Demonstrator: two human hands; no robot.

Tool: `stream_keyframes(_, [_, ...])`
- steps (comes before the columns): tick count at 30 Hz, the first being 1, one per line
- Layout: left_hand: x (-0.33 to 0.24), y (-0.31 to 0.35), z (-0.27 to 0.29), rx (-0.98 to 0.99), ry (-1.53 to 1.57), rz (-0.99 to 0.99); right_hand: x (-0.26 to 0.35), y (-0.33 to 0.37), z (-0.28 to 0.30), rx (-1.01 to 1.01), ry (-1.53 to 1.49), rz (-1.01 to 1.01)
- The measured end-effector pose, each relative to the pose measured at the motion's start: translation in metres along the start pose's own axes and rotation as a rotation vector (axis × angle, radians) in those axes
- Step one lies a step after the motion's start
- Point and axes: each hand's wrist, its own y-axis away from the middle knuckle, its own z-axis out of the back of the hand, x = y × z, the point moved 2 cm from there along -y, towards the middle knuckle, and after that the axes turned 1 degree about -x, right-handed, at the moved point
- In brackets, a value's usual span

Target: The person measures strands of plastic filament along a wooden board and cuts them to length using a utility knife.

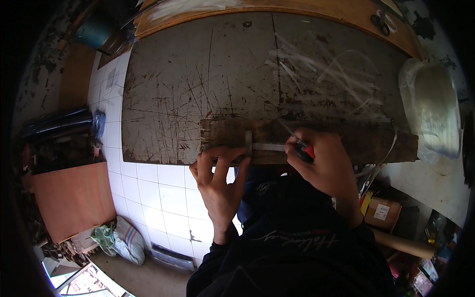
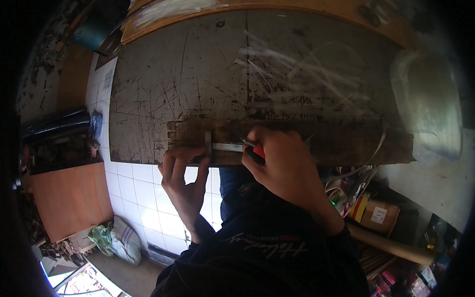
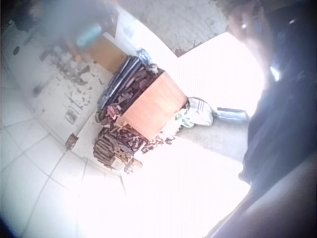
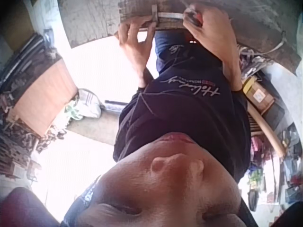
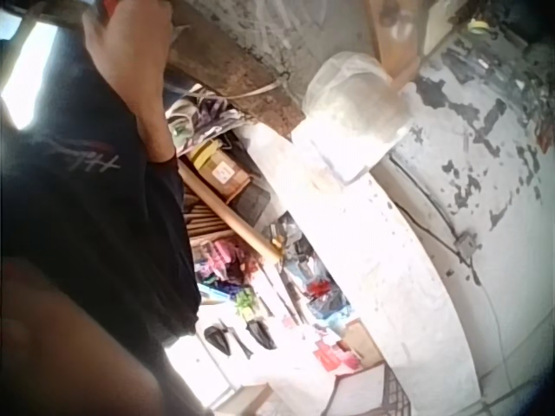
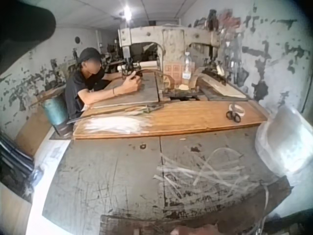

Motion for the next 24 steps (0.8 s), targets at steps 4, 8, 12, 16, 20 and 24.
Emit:
stream_keyframes(4, [0.0001,-0.0001,0.0007,0.003,-0.005,0.000,0.0009,-0.0004,-0.0002,0.024,0.007,-0.007])
stream_keyframes(8, [0.0012,0.0008,-0.0005,0.003,0.000,-0.001,0.0049,0.0000,0.0011,0.003,0.044,0.001])
stream_keyframes(12, [0.0008,0.0011,-0.0005,0.008,0.000,0.009,0.0065,-0.0007,0.0009,0.049,0.070,-0.065])
stream_keyframes(16, [0.0011,0.0024,-0.0025,0.006,-0.011,-0.004,0.0055,-0.0010,0.0004,0.057,0.085,-0.064])
stream_keyframes(20, [-0.0033,0.0062,-0.0069,-0.098,-0.310,-0.198,0.0075,-0.0010,0.0003,0.020,0.064,-0.055])
stream_keyframes(24, [-0.0071,0.0053,-0.0059,-0.053,-0.430,-0.321,0.0048,-0.0014,0.0001,0.025,0.077,-0.041])
